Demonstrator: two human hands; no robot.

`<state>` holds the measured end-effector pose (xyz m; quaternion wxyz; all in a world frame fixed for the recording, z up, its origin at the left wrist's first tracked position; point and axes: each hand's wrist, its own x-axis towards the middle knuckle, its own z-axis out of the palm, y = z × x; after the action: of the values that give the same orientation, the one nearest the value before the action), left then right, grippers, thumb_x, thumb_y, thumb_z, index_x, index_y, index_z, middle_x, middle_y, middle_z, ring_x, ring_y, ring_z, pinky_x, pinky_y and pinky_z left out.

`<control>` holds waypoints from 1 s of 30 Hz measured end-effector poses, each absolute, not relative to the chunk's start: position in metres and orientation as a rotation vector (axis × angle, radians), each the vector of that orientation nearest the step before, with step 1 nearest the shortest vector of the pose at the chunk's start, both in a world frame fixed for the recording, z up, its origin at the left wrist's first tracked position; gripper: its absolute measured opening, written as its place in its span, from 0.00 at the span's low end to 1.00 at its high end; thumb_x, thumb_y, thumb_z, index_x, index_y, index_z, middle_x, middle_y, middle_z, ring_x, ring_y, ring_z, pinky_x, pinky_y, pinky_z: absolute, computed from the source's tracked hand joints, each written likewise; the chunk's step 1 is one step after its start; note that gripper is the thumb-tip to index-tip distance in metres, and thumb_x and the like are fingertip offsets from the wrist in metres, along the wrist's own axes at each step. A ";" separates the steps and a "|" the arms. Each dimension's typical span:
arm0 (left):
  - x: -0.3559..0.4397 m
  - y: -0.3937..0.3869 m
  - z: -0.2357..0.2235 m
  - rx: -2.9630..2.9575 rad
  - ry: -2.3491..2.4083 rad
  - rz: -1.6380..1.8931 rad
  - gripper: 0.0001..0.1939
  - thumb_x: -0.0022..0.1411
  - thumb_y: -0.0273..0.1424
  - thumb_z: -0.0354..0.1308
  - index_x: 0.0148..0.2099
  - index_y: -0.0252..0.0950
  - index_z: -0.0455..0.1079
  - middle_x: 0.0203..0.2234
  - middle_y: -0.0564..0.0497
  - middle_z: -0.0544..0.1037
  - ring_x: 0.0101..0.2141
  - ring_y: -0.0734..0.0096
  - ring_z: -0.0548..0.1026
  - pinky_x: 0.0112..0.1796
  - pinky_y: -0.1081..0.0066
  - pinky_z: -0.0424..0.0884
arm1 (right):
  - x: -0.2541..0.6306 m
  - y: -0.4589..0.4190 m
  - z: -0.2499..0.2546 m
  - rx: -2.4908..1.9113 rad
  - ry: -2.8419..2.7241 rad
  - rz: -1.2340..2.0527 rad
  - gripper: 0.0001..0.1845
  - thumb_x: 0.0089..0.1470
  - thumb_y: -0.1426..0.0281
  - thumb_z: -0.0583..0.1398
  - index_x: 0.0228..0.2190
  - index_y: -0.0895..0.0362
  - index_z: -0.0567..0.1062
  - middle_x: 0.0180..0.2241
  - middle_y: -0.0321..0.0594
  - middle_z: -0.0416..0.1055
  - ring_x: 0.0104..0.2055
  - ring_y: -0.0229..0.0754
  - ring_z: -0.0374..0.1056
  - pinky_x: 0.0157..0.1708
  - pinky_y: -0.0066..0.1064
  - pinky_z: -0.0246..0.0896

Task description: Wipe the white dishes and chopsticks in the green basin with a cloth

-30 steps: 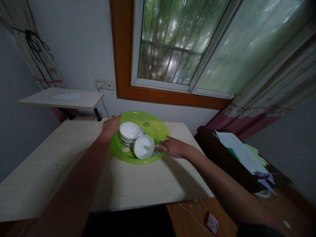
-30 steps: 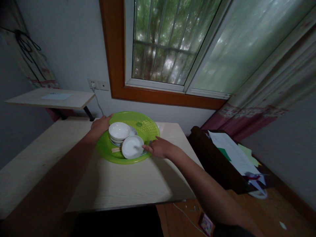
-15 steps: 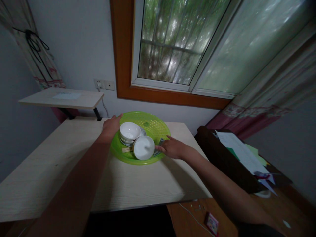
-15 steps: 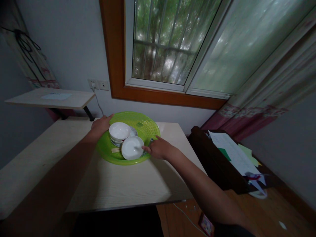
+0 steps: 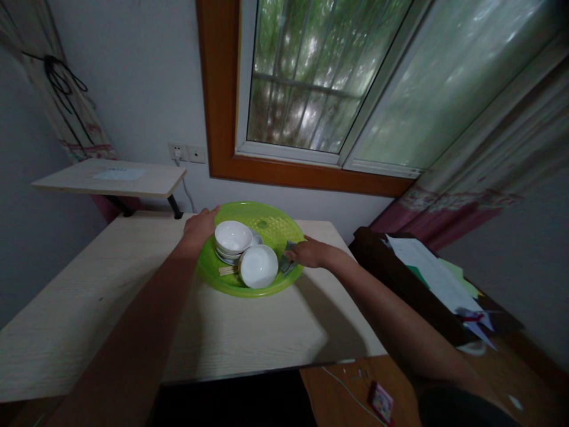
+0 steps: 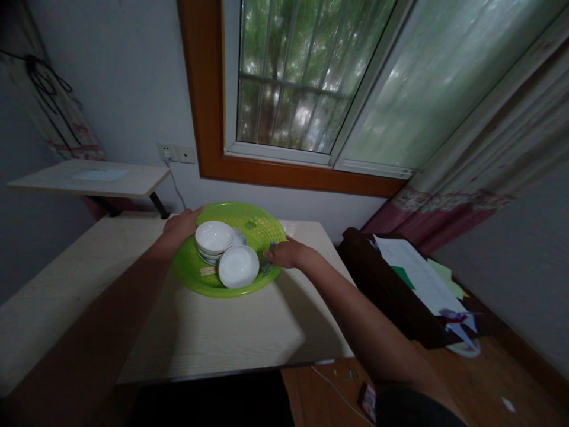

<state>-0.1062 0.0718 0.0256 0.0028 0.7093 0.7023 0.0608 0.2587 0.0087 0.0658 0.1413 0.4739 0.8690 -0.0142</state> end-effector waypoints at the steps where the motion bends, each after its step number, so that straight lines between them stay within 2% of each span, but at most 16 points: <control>1: -0.106 0.072 0.026 2.222 2.203 0.189 0.36 0.74 0.33 0.47 0.81 0.48 0.52 0.59 0.37 0.78 0.50 0.51 0.81 0.49 0.60 0.75 | 0.258 0.014 0.065 1.371 2.454 -0.023 0.31 0.76 0.55 0.47 0.43 0.53 0.87 0.48 0.49 0.85 0.57 0.53 0.79 0.69 0.51 0.59; 4: -0.106 0.073 0.026 2.212 2.206 0.182 0.36 0.74 0.32 0.47 0.81 0.48 0.52 0.60 0.37 0.77 0.51 0.50 0.81 0.50 0.59 0.76 | 0.255 0.024 0.062 1.370 2.418 0.024 0.27 0.76 0.59 0.48 0.50 0.53 0.85 0.60 0.51 0.79 0.70 0.55 0.68 0.75 0.60 0.46; 6: -0.106 0.073 0.027 2.199 2.212 0.180 0.37 0.74 0.31 0.46 0.82 0.48 0.52 0.61 0.37 0.77 0.52 0.50 0.81 0.50 0.59 0.76 | 0.252 0.023 0.061 1.381 2.443 0.035 0.25 0.75 0.61 0.49 0.51 0.54 0.84 0.63 0.53 0.76 0.73 0.56 0.62 0.76 0.61 0.42; 9: -0.105 0.072 0.028 2.179 2.210 0.181 0.37 0.74 0.32 0.46 0.82 0.48 0.52 0.62 0.37 0.76 0.53 0.50 0.80 0.50 0.60 0.76 | 0.248 0.013 0.065 1.411 2.410 -0.008 0.28 0.76 0.59 0.48 0.50 0.57 0.85 0.60 0.57 0.78 0.70 0.58 0.67 0.76 0.61 0.41; 11: -0.104 0.071 0.029 2.172 2.205 0.187 0.36 0.74 0.33 0.47 0.81 0.47 0.52 0.63 0.37 0.75 0.53 0.50 0.80 0.50 0.59 0.76 | 0.246 0.003 0.071 1.407 2.384 -0.053 0.29 0.76 0.56 0.49 0.48 0.58 0.86 0.54 0.57 0.82 0.64 0.59 0.74 0.76 0.58 0.44; 13: -0.103 0.070 0.030 2.182 2.201 0.201 0.36 0.74 0.34 0.47 0.81 0.46 0.53 0.62 0.36 0.76 0.52 0.49 0.80 0.50 0.59 0.76 | 0.244 -0.009 0.078 1.368 2.399 -0.135 0.31 0.76 0.53 0.49 0.46 0.58 0.87 0.49 0.55 0.84 0.60 0.57 0.77 0.73 0.54 0.52; 17: -0.103 0.068 0.029 2.201 2.208 0.217 0.35 0.75 0.37 0.48 0.81 0.46 0.54 0.60 0.36 0.77 0.50 0.48 0.81 0.49 0.58 0.76 | 0.238 -0.030 0.092 1.279 2.456 -0.470 0.39 0.75 0.45 0.46 0.45 0.57 0.87 0.44 0.53 0.85 0.51 0.54 0.81 0.59 0.43 0.70; 19: -0.104 0.069 0.027 2.205 2.212 0.232 0.35 0.75 0.37 0.47 0.81 0.46 0.54 0.59 0.36 0.78 0.50 0.48 0.81 0.48 0.58 0.76 | 0.235 -0.036 0.097 1.261 2.448 -0.593 0.42 0.74 0.43 0.45 0.46 0.59 0.87 0.44 0.54 0.85 0.49 0.54 0.82 0.54 0.42 0.72; 23: -0.105 0.072 0.025 2.221 2.202 0.239 0.34 0.76 0.37 0.47 0.81 0.45 0.54 0.59 0.35 0.77 0.50 0.47 0.81 0.48 0.57 0.75 | 0.236 -0.033 0.098 1.273 2.396 -0.691 0.41 0.74 0.42 0.46 0.47 0.59 0.87 0.47 0.55 0.85 0.50 0.54 0.81 0.54 0.41 0.72; 25: -0.105 0.073 0.024 2.222 2.201 0.225 0.35 0.75 0.37 0.48 0.81 0.46 0.54 0.60 0.35 0.77 0.51 0.46 0.81 0.48 0.57 0.75 | 0.240 -0.023 0.095 1.322 2.368 -0.646 0.38 0.74 0.44 0.48 0.46 0.57 0.87 0.47 0.53 0.85 0.51 0.53 0.81 0.56 0.41 0.71; 27: -0.106 0.073 0.025 2.222 2.196 0.210 0.35 0.75 0.37 0.49 0.81 0.46 0.53 0.60 0.35 0.77 0.50 0.46 0.81 0.47 0.58 0.75 | 0.245 -0.010 0.090 1.381 2.357 -0.504 0.33 0.75 0.49 0.50 0.45 0.57 0.88 0.47 0.53 0.85 0.55 0.55 0.79 0.62 0.45 0.67; 30: -0.106 0.072 0.027 2.225 2.184 0.207 0.36 0.75 0.39 0.50 0.81 0.47 0.53 0.60 0.37 0.77 0.50 0.48 0.81 0.47 0.59 0.75 | 0.250 0.005 0.078 1.433 2.361 -0.229 0.28 0.76 0.57 0.50 0.46 0.57 0.87 0.52 0.55 0.83 0.62 0.58 0.75 0.73 0.56 0.51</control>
<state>-0.1058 0.0721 0.0271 0.0086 0.7120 0.6990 0.0661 0.2499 0.0055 0.0785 0.1842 0.5082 0.8374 -0.0813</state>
